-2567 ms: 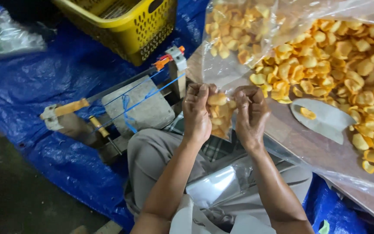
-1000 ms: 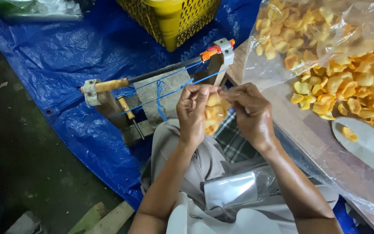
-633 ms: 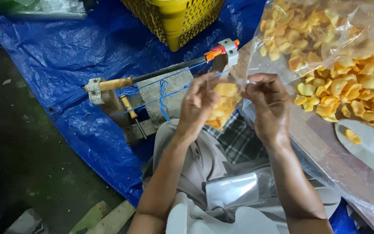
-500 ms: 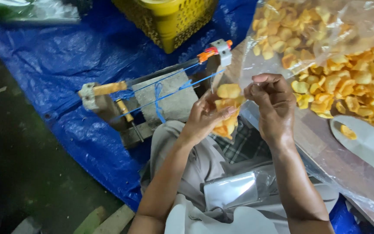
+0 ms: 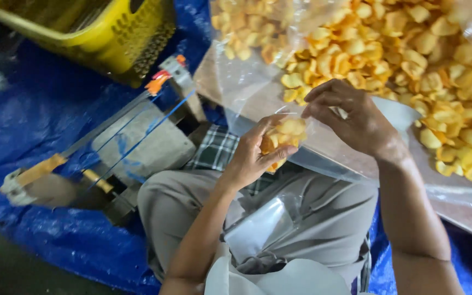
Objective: Packaging fried chips into small plastic bags and sealing them using a manual heat sealer.
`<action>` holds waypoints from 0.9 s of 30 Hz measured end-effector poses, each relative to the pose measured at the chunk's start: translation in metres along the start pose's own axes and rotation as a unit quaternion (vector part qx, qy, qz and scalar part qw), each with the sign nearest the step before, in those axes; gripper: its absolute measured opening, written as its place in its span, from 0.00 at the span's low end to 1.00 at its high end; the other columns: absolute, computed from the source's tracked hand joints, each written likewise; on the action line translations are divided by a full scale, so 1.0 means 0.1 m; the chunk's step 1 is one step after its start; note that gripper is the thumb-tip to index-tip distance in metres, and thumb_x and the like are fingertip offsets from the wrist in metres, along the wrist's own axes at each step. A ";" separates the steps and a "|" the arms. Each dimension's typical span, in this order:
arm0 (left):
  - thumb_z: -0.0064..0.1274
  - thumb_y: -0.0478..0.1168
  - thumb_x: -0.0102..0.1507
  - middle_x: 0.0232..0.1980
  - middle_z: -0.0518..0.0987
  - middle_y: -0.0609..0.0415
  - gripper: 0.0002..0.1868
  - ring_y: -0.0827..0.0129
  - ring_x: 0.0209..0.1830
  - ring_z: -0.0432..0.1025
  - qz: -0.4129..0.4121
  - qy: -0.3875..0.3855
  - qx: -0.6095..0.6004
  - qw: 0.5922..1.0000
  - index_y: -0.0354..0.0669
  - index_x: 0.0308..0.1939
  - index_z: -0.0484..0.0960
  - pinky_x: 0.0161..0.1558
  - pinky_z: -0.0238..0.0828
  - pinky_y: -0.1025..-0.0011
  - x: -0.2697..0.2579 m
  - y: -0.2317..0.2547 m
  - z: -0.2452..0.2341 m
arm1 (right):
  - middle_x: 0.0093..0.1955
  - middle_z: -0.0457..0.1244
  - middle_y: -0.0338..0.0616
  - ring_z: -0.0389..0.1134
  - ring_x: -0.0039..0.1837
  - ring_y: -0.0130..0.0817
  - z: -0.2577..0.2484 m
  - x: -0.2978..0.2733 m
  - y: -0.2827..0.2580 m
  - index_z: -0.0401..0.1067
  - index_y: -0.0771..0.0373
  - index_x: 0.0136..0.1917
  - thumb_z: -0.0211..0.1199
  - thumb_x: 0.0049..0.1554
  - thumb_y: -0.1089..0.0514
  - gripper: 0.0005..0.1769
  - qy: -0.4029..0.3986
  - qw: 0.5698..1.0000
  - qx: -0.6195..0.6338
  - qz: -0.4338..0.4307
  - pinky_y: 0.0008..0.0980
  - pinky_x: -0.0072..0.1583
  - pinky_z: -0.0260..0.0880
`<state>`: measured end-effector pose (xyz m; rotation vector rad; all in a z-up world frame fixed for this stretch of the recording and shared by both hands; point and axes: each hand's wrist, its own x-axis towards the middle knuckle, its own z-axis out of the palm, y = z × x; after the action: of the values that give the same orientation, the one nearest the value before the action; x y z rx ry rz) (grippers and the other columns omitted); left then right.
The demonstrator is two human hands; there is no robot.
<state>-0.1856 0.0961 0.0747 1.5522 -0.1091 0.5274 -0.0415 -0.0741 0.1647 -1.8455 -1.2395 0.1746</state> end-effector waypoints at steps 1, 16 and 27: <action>0.66 0.51 0.62 0.53 0.82 0.44 0.32 0.59 0.55 0.79 -0.007 -0.016 0.000 1.000 0.47 0.68 0.75 0.57 0.76 0.57 0.03 0.00 0.06 | 0.53 0.68 0.58 0.71 0.60 0.52 -0.10 -0.03 0.01 0.79 0.69 0.48 0.63 0.64 0.64 0.06 -0.036 0.999 0.005 0.005 0.47 0.62 0.67; 0.64 0.41 0.62 0.75 0.69 0.51 0.36 0.59 0.69 0.71 0.027 -0.081 0.028 0.996 0.45 0.71 0.64 0.68 0.70 0.65 0.29 -0.47 0.98 | 0.65 0.69 0.35 0.70 0.63 0.33 -0.98 -0.36 0.49 0.79 0.52 0.53 0.67 0.55 0.53 0.12 -0.093 0.964 -0.102 0.225 0.41 0.63 0.72; 0.60 0.41 0.65 0.49 0.77 0.52 0.32 0.71 0.41 0.73 -0.086 -0.055 -0.095 0.990 0.45 0.71 0.64 0.44 0.73 0.75 0.26 -0.56 1.06 | 0.52 0.66 0.47 0.66 0.52 0.41 -0.51 -1.06 1.51 0.80 0.61 0.52 0.70 0.62 0.55 0.08 0.104 0.927 -0.324 0.159 0.37 0.49 0.70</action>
<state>-0.1134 0.0041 0.0371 1.3879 -0.1050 0.2862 0.0367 -0.2060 0.0508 -2.5543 -0.8948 -0.2886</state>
